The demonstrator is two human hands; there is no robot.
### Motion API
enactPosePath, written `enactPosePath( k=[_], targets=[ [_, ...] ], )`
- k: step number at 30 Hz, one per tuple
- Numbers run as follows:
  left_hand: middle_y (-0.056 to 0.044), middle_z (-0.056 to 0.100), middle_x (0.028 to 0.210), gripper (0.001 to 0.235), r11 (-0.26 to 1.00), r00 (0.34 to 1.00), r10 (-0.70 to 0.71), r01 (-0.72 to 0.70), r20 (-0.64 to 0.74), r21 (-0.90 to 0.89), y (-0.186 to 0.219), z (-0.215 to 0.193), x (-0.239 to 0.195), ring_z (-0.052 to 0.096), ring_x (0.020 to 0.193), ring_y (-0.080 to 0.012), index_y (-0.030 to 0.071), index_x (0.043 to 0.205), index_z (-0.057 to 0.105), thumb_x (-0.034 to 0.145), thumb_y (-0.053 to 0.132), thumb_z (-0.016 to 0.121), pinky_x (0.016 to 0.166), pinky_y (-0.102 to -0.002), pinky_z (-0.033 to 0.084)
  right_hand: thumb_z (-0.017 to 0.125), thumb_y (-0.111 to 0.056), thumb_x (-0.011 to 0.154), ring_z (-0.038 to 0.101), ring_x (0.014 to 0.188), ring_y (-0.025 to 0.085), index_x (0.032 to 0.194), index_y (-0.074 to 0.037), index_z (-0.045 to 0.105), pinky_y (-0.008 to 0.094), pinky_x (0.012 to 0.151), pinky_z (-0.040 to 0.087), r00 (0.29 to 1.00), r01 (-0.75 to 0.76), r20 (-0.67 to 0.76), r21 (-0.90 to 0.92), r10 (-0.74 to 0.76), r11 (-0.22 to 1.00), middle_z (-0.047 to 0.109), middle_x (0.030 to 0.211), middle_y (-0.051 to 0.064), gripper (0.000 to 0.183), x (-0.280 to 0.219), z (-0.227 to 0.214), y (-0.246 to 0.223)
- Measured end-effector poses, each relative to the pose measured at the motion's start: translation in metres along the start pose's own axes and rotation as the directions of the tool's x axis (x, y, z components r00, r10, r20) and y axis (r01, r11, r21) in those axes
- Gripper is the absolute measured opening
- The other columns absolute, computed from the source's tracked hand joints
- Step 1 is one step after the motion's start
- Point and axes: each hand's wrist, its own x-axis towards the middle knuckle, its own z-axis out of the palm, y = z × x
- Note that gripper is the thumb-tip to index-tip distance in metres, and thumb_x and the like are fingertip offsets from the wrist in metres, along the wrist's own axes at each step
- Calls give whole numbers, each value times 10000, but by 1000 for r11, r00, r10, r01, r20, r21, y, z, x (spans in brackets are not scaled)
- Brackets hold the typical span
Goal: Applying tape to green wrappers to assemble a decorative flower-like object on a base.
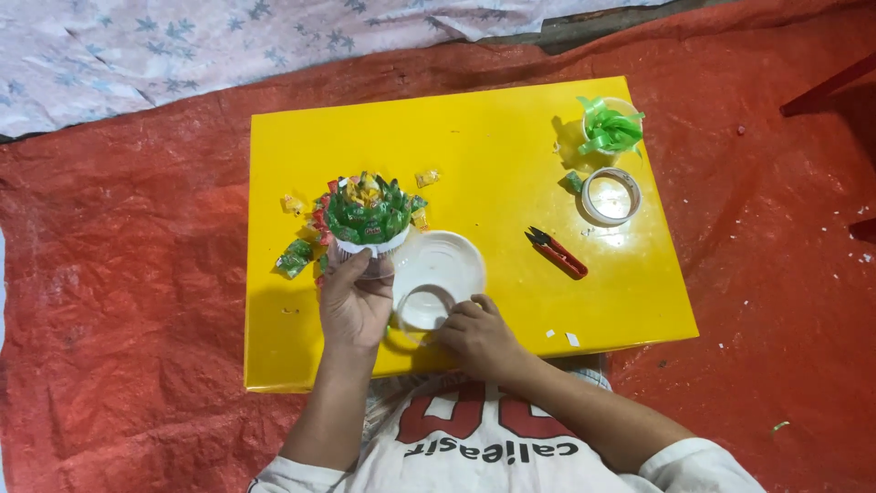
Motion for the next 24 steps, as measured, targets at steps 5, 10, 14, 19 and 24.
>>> enactPosePath(
  k=[5, 10, 14, 19, 24],
  targets=[
    [-55, 788, 1058, 374, 1000, 1000, -1, 1, 16, 9, -14, -16, 9, 768, 894, -215, 173, 1142, 742, 837, -41, 725, 741, -264, 646, 711, -217, 881, 674, 856, 203, 834, -240, 772, 400, 845, 469, 985, -134, -76, 199, 152, 971, 740, 818, -49, 80, 20, -58, 9],
    [-80, 791, 1079, 382, 1000, 994, -18, 18, 107, -1, -20, 21, -7, 777, 941, -239, 150, 1158, 735, 832, -49, 723, 742, -284, 672, 712, -224, 894, 665, 870, 205, 935, -315, 790, 381, 822, 458, 950, -254, -195, -33, 243, 967, 752, 930, -118, 126, -6, -97, 102],
    [-114, 780, 1084, 412, 994, 983, -77, 89, 165, -67, -32, 29, -13, 772, 942, -267, 163, 1142, 740, 803, -72, 738, 732, -331, 694, 722, -385, 960, 666, 867, 214, 1011, -309, 797, 411, 899, 471, 924, -383, -167, -373, 345, 845, 736, 908, -71, 118, -45, -101, 152],
    [-119, 783, 1099, 387, 997, 980, -59, 65, 192, -28, -35, 41, -22, 773, 942, -265, 140, 1137, 738, 822, -84, 719, 736, -321, 698, 651, -279, 995, 692, 1049, 249, 1092, -278, 811, 431, 976, 484, 830, -478, 92, -394, 551, 785, 772, 1078, -29, 188, -34, -112, 136],
    [-120, 786, 1036, 345, 1000, 981, -25, 25, 193, 1, -27, 58, -32, 774, 894, -236, 116, 1084, 739, 798, -74, 766, 716, -311, 686, 658, -149, 959, 726, 984, 377, 1132, -132, 809, 469, 881, 556, 856, -506, 37, -142, 516, 851, 760, 1123, 147, 230, 25, -150, 98]
  ],
)
